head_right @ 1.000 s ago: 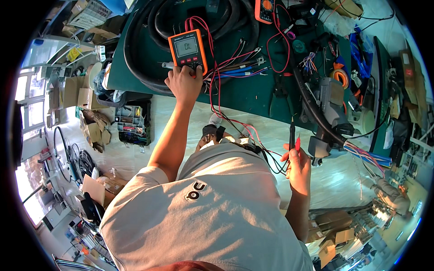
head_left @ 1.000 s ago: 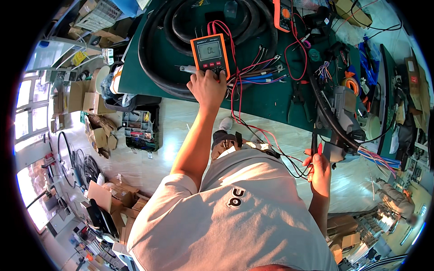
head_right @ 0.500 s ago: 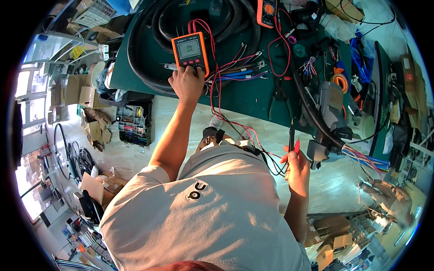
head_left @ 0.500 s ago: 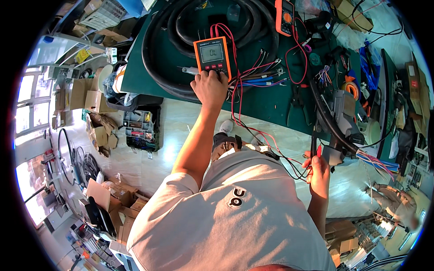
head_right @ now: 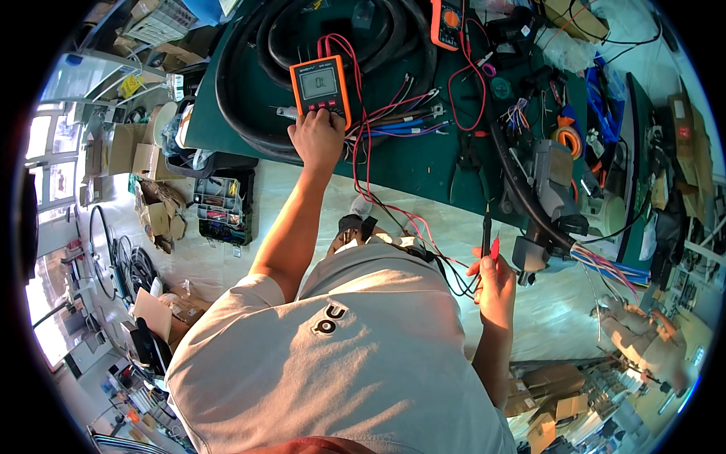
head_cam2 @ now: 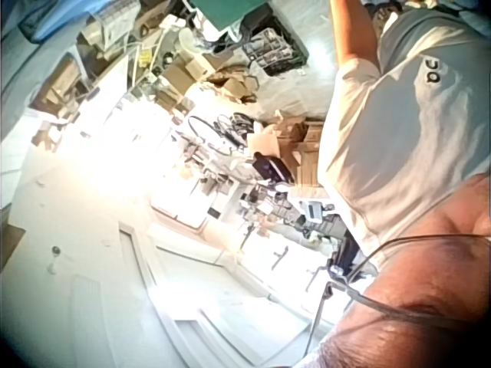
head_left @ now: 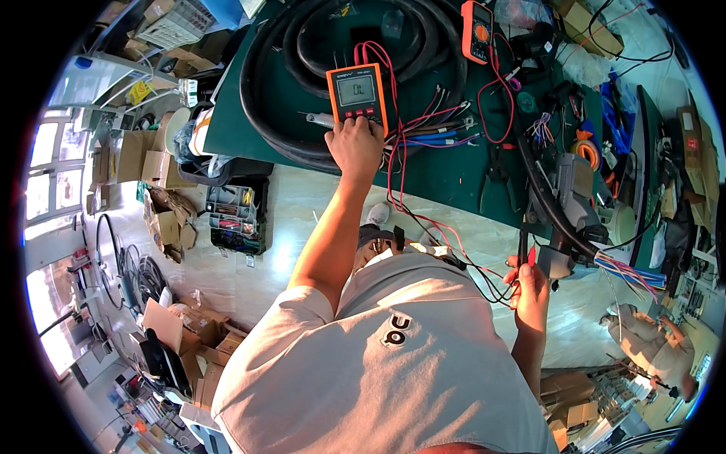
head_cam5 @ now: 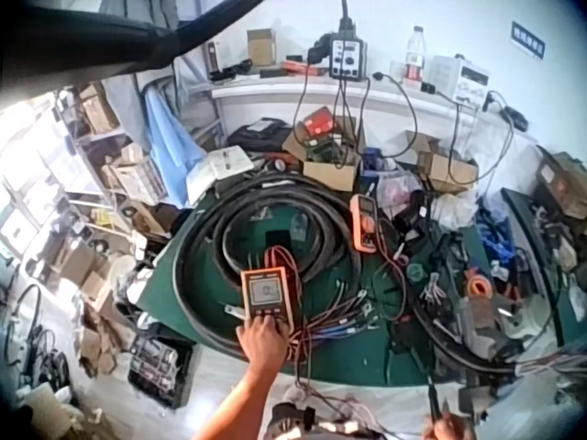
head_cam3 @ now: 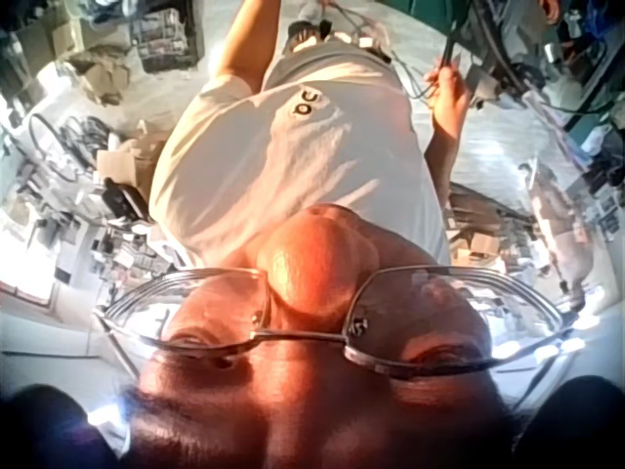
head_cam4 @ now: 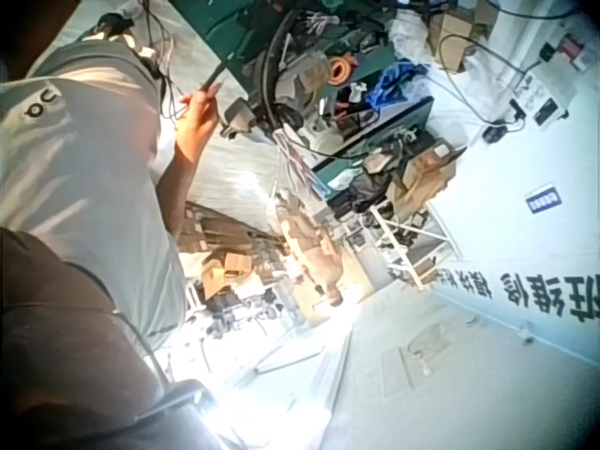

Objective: The person writes in a notebook, uses a multimeter to test electrical cables and connectors on a workbench and on the floor, and handles a charging plug.

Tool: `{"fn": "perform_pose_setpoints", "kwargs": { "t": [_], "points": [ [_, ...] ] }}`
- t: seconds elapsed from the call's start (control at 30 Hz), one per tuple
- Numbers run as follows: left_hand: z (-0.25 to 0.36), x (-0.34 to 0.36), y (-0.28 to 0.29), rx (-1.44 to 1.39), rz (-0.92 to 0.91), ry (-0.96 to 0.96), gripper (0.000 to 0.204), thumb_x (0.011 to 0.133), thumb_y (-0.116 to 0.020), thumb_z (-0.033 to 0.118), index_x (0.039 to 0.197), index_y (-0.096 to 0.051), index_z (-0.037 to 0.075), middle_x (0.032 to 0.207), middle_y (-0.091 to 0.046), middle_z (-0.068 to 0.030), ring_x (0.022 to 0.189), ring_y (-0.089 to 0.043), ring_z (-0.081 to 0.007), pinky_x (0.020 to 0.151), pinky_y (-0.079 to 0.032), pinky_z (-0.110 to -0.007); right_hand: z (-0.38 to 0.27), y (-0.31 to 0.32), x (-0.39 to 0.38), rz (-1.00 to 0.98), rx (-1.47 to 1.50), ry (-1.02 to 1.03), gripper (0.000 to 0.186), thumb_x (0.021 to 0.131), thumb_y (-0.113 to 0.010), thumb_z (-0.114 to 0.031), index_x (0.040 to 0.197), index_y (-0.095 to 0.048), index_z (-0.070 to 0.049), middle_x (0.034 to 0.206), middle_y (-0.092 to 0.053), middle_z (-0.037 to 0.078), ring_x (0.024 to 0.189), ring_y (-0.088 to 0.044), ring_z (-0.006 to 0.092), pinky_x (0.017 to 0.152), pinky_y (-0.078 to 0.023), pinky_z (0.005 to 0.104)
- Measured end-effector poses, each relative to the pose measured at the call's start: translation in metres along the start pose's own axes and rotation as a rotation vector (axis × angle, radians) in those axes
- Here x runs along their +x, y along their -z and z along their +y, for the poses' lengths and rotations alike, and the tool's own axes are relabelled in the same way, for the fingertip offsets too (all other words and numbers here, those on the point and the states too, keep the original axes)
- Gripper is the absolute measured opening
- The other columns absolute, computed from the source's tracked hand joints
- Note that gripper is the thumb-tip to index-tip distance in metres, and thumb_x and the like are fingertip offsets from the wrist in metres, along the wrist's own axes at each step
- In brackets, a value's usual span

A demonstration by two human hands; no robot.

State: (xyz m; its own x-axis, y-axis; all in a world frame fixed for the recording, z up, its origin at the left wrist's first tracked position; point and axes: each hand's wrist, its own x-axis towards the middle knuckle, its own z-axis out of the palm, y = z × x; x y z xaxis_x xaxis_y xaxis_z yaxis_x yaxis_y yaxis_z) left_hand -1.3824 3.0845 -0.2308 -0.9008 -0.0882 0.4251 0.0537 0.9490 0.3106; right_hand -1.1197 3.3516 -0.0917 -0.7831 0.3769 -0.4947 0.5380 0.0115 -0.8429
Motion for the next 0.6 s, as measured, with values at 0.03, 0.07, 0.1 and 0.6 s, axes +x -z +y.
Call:
{"fn": "perform_pose_setpoints", "kwargs": {
  "t": [0.03,0.07,0.1,0.6],
  "points": [
    [-0.0003,-0.0002,-0.001,0.004,0.005,0.0,0.023,0.079,-0.057,0.021,0.062,-0.059,0.005,0.068,-0.061,-0.0088,0.071,-0.058,-0.0294,0.065,-0.037,-0.044,0.0008,0.0002,0.0001,0.0,0.003,0.002,0.049,0.094,-0.054,-0.042,0.11,-0.06,0.004,0.071,-0.061,0.005,0.042,-0.038,0.0027,0.039,-0.03,0.0179],
    [-0.0003,-0.0001,-0.0012,0.008,0.011,0.0,0.023,0.079,-0.057,0.021,0.062,-0.059,0.005,0.067,-0.061,-0.0089,0.071,-0.058,-0.0294,0.065,-0.037,-0.043,0.0009,0.0002,0.0002,-0.001,0.002,0.0,0.049,0.094,-0.054,-0.042,0.11,-0.06,0.004,0.071,-0.061,0.005,0.042,-0.038,0.0027,0.039,-0.03,0.0178],
    [0.0,0.0001,-0.0011,0.008,0.009,0.003,0.024,0.079,-0.057,0.021,0.062,-0.059,0.005,0.067,-0.061,-0.0091,0.071,-0.058,-0.0293,0.065,-0.037,-0.043,0.0012,0.0003,0.0,-0.001,0.002,-0.002,0.048,0.094,-0.054,-0.042,0.11,-0.06,0.004,0.071,-0.061,0.005,0.042,-0.038,0.0027,0.039,-0.03,0.0177],
    [0.0001,0.0055,0.0078,-0.01,-0.063,0.041,0.032,0.082,-0.054,0.025,0.059,-0.06,0.005,0.062,-0.063,-0.0114,0.063,-0.061,-0.0312,0.062,-0.039,-0.044,0.0019,-0.0045,-0.0004,-0.029,0.021,0.018,0.044,0.095,-0.053,-0.039,0.11,-0.06,0.002,0.072,-0.061,0.003,0.043,-0.038,0.0015,0.039,-0.03,0.0174]
  ]
}}
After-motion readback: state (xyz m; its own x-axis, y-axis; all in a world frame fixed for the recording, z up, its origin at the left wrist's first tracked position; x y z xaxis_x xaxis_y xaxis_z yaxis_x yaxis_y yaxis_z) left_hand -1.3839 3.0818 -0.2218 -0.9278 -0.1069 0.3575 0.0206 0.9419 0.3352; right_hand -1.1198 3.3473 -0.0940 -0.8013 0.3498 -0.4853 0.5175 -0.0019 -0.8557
